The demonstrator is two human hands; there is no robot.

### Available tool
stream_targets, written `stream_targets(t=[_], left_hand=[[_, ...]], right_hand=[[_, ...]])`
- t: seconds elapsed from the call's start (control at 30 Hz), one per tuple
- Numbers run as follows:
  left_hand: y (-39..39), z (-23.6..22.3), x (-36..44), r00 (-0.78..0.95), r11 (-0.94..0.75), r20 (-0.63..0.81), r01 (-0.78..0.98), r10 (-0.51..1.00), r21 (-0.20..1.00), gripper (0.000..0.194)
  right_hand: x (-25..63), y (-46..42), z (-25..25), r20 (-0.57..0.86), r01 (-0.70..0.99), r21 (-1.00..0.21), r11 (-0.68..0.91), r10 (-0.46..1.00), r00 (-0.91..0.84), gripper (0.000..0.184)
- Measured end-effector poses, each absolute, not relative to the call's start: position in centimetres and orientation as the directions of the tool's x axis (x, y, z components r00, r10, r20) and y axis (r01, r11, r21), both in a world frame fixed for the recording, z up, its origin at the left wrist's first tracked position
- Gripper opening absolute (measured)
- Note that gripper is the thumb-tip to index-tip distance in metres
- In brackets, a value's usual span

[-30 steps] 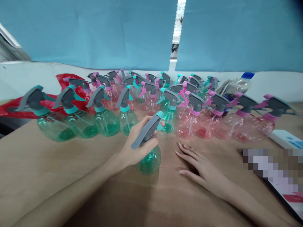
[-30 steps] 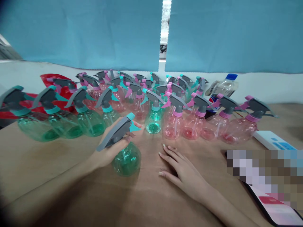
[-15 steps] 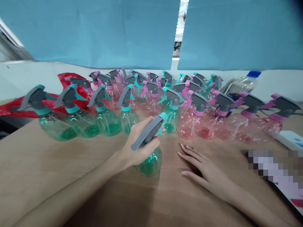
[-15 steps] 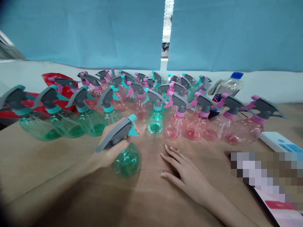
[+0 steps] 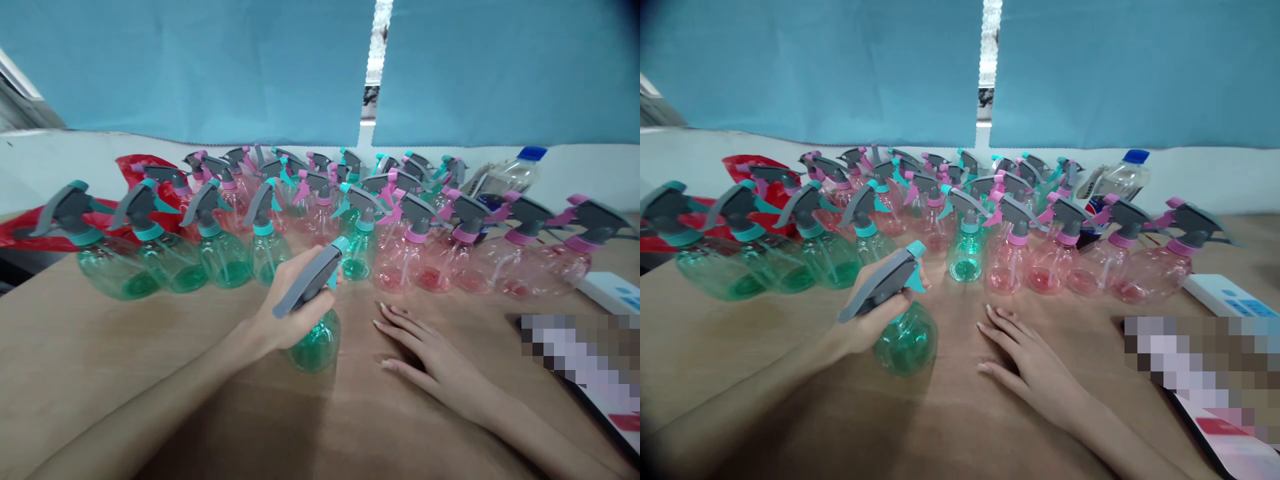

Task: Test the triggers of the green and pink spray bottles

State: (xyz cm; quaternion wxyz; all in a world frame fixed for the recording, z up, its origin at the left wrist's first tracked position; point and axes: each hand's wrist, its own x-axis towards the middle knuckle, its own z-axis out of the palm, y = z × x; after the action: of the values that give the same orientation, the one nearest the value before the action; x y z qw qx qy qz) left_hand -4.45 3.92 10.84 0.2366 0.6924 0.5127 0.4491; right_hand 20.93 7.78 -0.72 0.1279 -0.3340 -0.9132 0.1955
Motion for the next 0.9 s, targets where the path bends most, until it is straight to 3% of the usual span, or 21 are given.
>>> stream_targets(t=[0.23,0.9], left_hand=[[3.9,10.5,-4.6,0.058,-0.333,0.350,0.489,0.935,0.807,0.029],[3.8,9.8,-4.7,0.031,-0.334,0.359,0.449,0.933,0.829,0.031]], right_hand=[[21.0,7.8,-0.8,0.107,0.558,-0.441,0.703,0.658,-0.745,0.054],[21.0,7.9,-0.8,0.097,0.568,-0.423,0.706,0.658,-0.746,0.056]])
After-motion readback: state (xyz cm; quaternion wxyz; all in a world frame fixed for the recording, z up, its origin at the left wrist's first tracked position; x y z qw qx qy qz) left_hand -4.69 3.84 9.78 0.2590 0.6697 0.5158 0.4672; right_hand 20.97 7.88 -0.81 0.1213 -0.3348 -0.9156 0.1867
